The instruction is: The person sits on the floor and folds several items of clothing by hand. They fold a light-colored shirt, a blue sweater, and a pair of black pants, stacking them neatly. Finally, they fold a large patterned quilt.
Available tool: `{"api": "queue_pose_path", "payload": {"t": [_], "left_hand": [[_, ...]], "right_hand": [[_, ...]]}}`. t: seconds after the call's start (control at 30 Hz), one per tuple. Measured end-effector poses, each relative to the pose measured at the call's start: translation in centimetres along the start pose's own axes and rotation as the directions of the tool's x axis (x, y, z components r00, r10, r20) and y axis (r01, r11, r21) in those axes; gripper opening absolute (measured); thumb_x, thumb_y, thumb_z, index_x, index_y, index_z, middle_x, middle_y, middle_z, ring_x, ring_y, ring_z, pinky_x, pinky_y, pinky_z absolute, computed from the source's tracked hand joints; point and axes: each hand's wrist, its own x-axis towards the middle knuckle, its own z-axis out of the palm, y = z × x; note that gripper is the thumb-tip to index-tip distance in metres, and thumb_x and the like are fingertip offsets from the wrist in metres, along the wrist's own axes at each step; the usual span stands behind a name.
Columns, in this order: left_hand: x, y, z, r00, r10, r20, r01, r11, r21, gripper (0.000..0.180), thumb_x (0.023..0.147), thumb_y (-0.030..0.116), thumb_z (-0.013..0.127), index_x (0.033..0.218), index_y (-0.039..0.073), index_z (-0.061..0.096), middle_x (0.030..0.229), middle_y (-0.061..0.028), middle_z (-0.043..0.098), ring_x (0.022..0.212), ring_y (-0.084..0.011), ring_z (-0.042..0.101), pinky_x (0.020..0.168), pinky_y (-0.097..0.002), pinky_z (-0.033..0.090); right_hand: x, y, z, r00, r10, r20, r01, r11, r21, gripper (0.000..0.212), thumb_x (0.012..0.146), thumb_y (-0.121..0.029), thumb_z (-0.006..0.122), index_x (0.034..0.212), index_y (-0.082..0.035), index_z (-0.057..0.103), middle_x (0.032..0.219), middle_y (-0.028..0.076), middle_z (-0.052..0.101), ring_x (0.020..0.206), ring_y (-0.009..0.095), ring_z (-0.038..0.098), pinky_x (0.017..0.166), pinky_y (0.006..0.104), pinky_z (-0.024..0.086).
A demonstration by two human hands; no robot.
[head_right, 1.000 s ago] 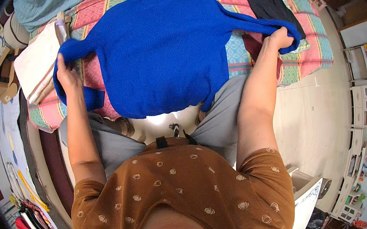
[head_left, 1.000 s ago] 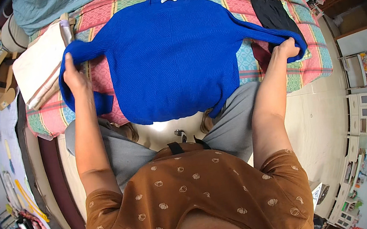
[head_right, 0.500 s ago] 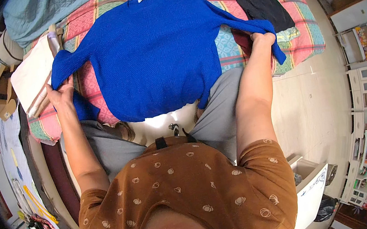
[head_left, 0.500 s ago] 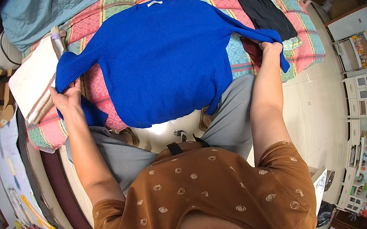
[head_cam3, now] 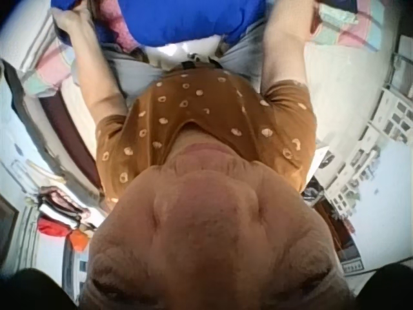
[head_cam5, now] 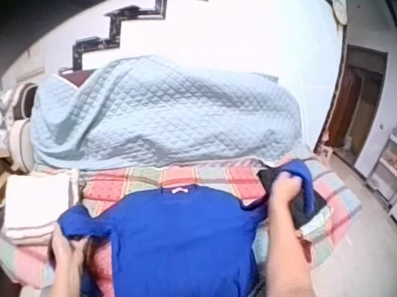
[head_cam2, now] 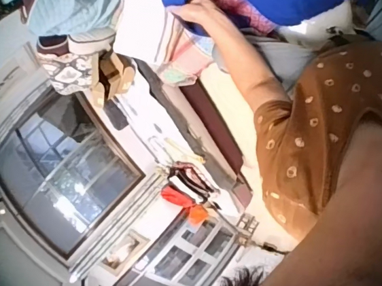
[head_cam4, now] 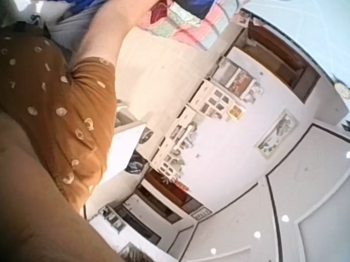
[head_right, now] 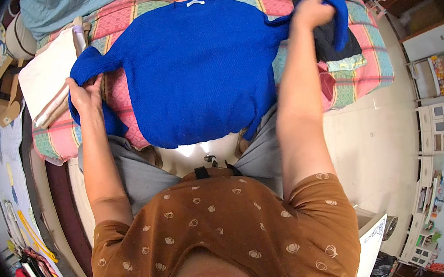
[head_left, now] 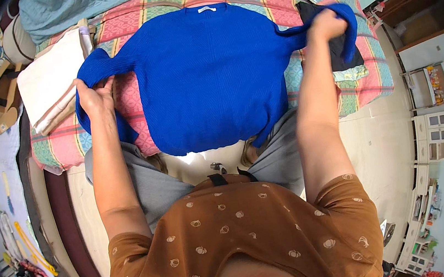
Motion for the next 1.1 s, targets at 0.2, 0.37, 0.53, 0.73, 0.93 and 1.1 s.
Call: {"api": "queue_pose_path", "payload": {"t": [0.2,0.37,0.53,0.73,0.93,1.1], "left_hand": [[-1.1,-0.7,1.2,0.997,-0.075,0.012,0.075,0.997,0.012,0.064,0.104,0.055,0.036,0.141,0.002,0.042,0.138,-0.0197,0.048,0.124,-0.036,0.048,0.107,-0.0558,0.037],[-1.1,-1.7,-0.5,0.992,-0.121,-0.034,0.124,0.987,0.099,0.062,0.103,0.054,0.042,0.145,0.008,0.041,0.142,-0.0147,0.046,0.124,-0.0339,0.047,0.109,-0.0529,0.034],[-2.7,-6.3,-2.2,0.923,-0.385,-0.021,0.375,0.884,0.279,0.058,0.096,0.045,0.062,0.132,0.001,0.05,0.112,-0.0146,0.057,0.106,-0.0296,0.059,0.083,-0.0432,0.053],[-6.0,-8.9,0.8,0.476,-0.765,0.435,0.651,0.639,0.411,0.082,0.097,0.061,0.049,0.136,-0.01,0.04,0.121,-0.0287,0.06,0.109,-0.0384,0.063,0.094,-0.0481,0.054],[-9.1,-14.0,2.2,0.654,-0.708,0.266,0.632,0.705,0.322,0.092,0.09,0.06,0.062,0.138,-0.014,0.035,0.125,-0.0321,0.055,0.114,-0.0394,0.06,0.092,-0.046,0.054],[-9.3,-13.2,0.8,0.812,-0.542,0.217,0.271,0.679,0.682,0.051,0.09,0.049,0.069,0.096,-0.001,0.062,0.082,-0.0165,0.067,0.068,-0.0202,0.067,0.06,-0.0281,0.054]], "right_hand": [[-23.0,-1.4,-0.8,0.436,-0.321,0.841,0.582,0.813,0.009,0.032,0.076,-0.01,0.061,0.107,-0.005,0.067,0.086,0.018,0.064,0.077,0.038,0.065,0.068,0.0511,0.052],[-26.9,-3.1,-4.4,0.361,-0.275,0.891,0.541,0.84,0.04,0.048,0.072,-0.007,0.066,0.119,-0.012,0.067,0.091,0.011,0.062,0.088,0.031,0.062,0.076,0.0425,0.049],[-24.4,-3.4,-4.8,0.265,-0.226,0.937,0.394,0.913,0.109,0.043,0.072,-0.005,0.062,0.113,-0.016,0.071,0.091,0.012,0.062,0.088,0.034,0.063,0.078,0.0446,0.053],[-17.8,-6.9,-6.9,0.223,-0.3,0.927,0.352,0.912,0.21,0.043,0.073,-0.002,0.058,0.112,-0.014,0.071,0.09,0.012,0.062,0.086,0.033,0.063,0.076,0.0413,0.052],[-15.5,-3.8,-12.1,-0.315,-0.252,0.915,0.394,0.843,0.368,0.037,0.078,-0.015,0.069,0.115,-0.011,0.069,0.099,0.013,0.066,0.093,0.034,0.065,0.08,0.0429,0.053],[-12.5,-0.5,-12.4,-0.154,-0.148,0.977,-0.024,0.989,0.146,0.034,0.082,-0.024,0.074,0.112,-0.008,0.072,0.105,0.014,0.07,0.099,0.03,0.067,0.087,0.0372,0.053]]}}
